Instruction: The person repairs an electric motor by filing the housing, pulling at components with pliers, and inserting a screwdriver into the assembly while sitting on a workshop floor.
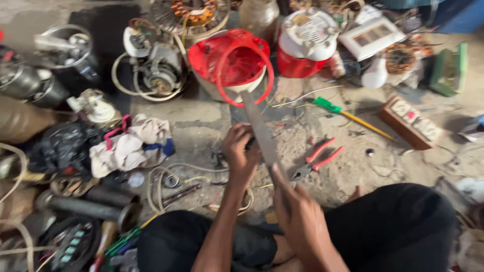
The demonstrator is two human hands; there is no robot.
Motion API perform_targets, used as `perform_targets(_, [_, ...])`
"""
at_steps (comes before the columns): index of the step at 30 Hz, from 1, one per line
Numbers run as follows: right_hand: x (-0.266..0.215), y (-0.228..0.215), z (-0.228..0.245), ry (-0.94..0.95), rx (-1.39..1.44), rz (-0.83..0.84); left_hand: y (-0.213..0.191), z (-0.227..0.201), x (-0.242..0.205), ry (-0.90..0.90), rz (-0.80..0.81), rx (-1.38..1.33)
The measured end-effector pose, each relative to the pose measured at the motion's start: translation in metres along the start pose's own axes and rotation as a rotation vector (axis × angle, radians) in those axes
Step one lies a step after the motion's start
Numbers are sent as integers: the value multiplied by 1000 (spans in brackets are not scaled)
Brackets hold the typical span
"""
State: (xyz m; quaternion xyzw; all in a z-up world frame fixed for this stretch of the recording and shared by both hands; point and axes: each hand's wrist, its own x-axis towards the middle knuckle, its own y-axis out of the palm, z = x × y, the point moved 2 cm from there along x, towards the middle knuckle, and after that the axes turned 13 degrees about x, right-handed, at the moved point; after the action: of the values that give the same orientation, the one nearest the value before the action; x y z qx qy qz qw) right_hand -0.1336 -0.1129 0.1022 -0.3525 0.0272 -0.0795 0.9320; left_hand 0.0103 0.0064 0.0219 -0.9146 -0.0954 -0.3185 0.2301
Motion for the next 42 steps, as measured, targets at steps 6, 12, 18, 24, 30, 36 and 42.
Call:
perform_targets(6, [62,14,-1,-146,51,-18,10,-1,0,-90,47,-132])
perform_targets(12, [4,2,7,-134,75,22,-3,6,-2,-13,-5,-46])
perform_targets(18, [87,13,3,-209,138,13,1,4,0,-93,1,-87])
perform_targets(24, [31,-1,-61,48,300,-74,-8,5,0,-63,-20,22])
perform_targets(30, [-3,-34,-143,254,625,-113,-2,-24,-2,-77,-77,174])
perform_targets(36, [12,-27,-152,405,865,-192,7,-11,-13,-139,7,85])
perform_targets(42, [18,-33,-142,400,912,-203,-19,10,-4,-165,45,19])
